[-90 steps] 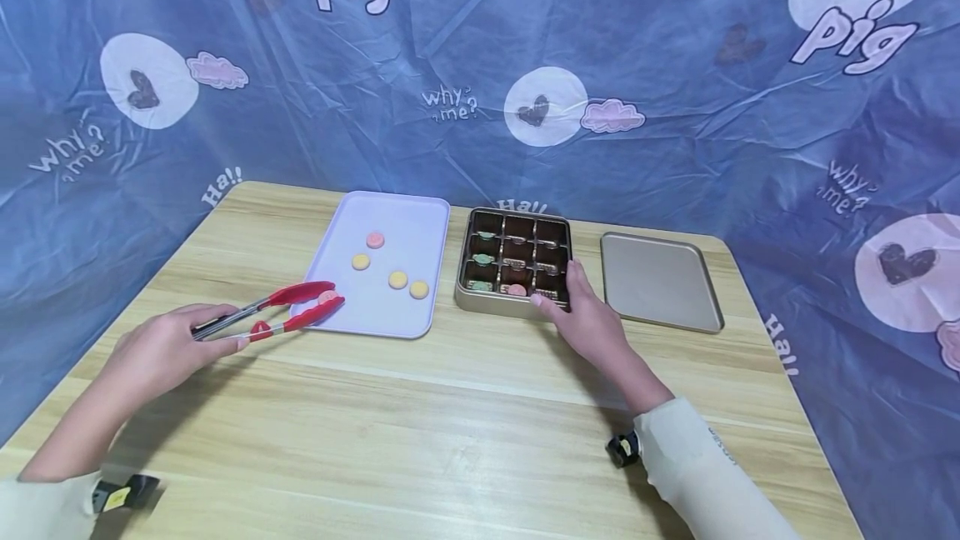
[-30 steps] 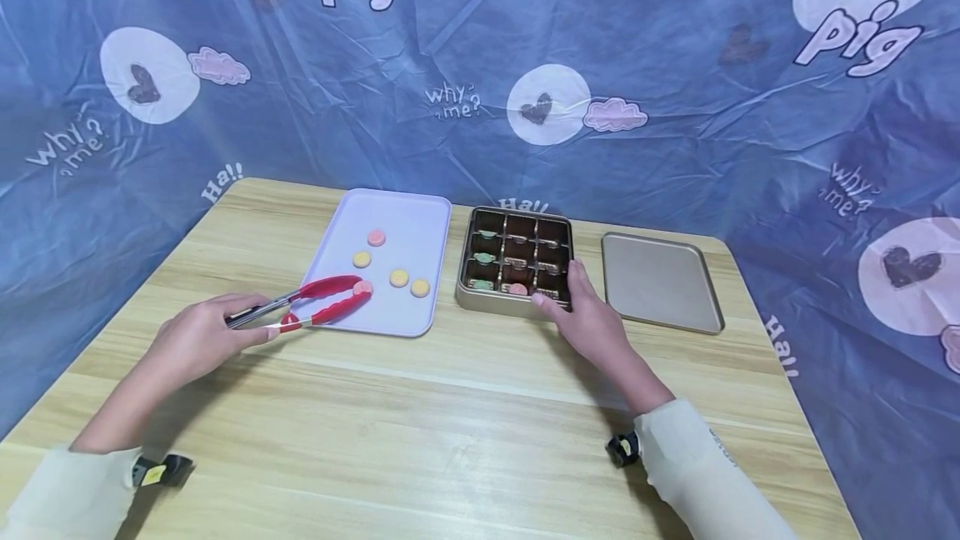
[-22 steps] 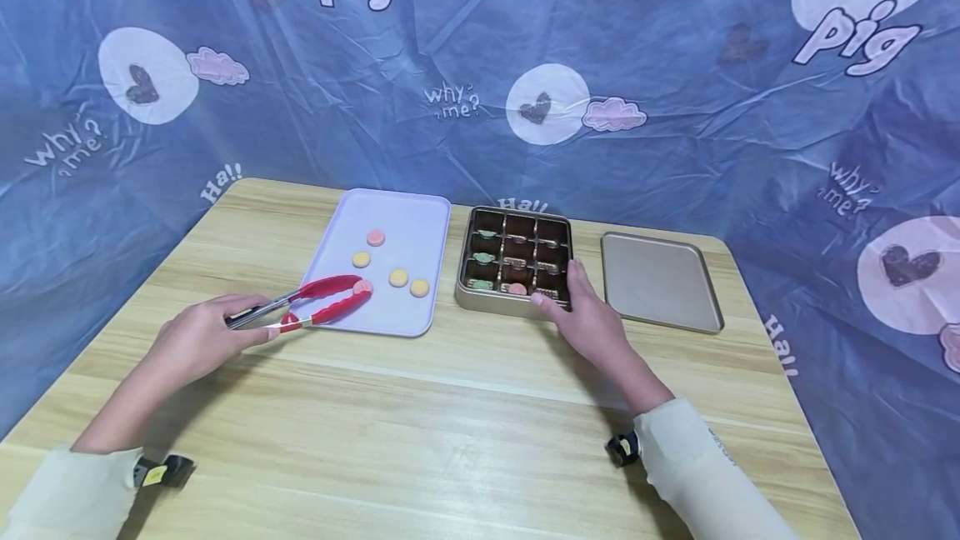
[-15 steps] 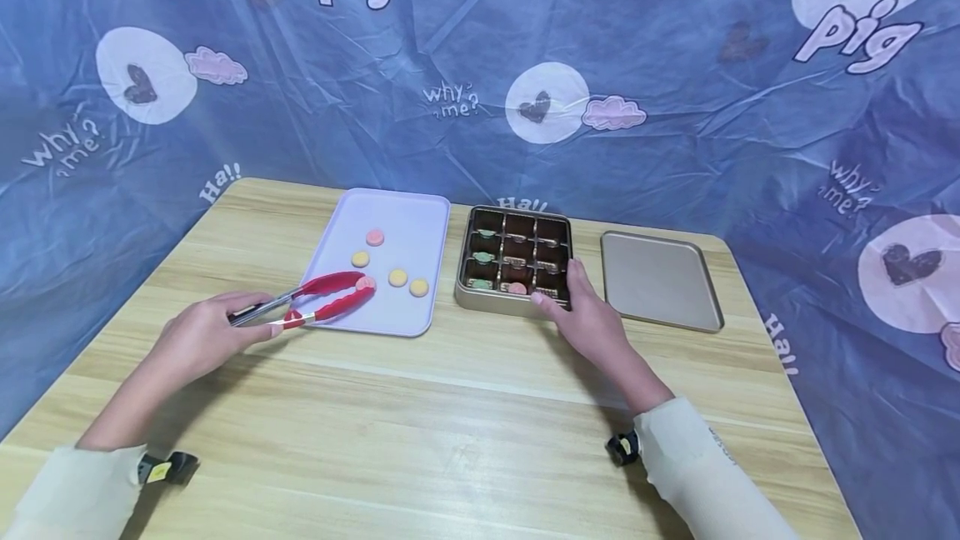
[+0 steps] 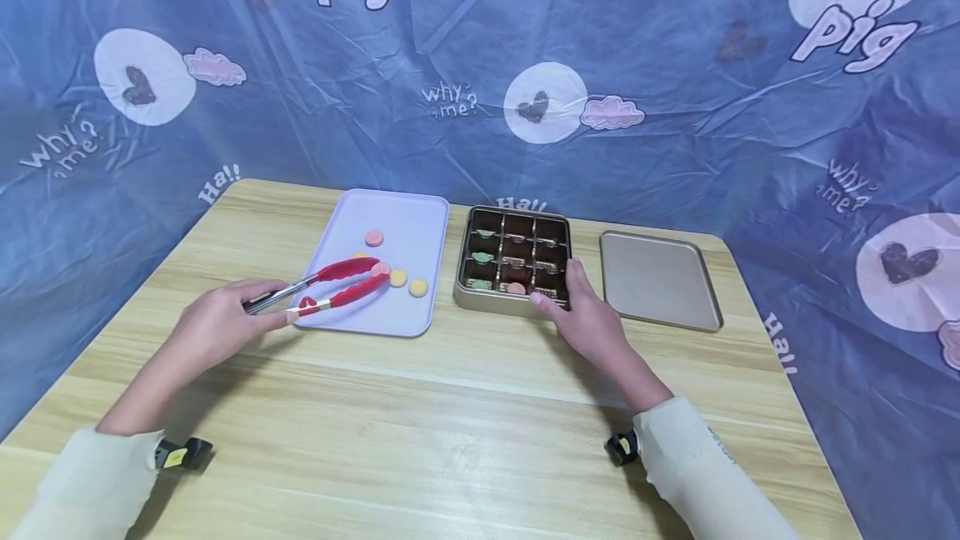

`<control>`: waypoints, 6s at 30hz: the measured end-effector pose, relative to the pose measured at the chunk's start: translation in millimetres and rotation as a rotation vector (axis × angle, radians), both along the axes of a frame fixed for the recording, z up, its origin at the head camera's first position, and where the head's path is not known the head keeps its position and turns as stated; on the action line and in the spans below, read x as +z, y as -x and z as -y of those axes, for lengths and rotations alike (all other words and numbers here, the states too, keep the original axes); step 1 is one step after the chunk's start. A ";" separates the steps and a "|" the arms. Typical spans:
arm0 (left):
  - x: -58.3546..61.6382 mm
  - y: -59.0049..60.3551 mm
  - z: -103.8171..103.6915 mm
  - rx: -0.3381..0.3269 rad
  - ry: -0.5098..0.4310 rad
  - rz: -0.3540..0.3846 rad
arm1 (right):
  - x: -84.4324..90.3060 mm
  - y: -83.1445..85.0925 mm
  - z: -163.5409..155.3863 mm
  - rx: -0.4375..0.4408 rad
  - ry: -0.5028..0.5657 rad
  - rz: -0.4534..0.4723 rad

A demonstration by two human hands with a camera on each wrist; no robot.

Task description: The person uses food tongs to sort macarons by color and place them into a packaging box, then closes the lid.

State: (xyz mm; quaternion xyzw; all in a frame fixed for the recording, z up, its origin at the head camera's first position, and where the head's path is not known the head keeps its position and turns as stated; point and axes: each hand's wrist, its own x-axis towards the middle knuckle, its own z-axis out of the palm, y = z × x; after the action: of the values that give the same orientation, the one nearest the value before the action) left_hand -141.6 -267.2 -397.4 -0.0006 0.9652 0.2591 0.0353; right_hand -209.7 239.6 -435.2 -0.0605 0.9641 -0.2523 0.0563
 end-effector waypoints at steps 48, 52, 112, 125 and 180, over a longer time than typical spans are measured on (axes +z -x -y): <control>16.2 81.8 -125.5 -0.244 -0.026 -0.167 | -0.4 1.4 0.7 -0.001 0.005 -0.002; 14.5 90.9 -135.8 -0.261 -0.014 -0.163 | -0.2 1.6 1.0 -0.006 0.001 -0.002; 7.7 101.4 -77.6 -0.141 -0.030 -0.119 | -5.4 12.9 7.8 -0.032 -0.003 -0.027; -0.2 78.8 -17.4 0.020 -0.078 -0.085 | -4.7 12.6 6.9 -0.030 -0.003 -0.024; -25.0 107.7 32.1 0.005 -0.006 0.076 | -5.4 13.0 7.4 -0.037 -0.010 -0.009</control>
State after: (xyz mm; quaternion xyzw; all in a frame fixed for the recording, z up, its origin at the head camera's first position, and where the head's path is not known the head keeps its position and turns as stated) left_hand -249.4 -299.3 -422.4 -0.0126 0.9624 0.2619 0.0715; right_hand -222.7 232.2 -440.6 -0.0436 0.9665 -0.2482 0.0476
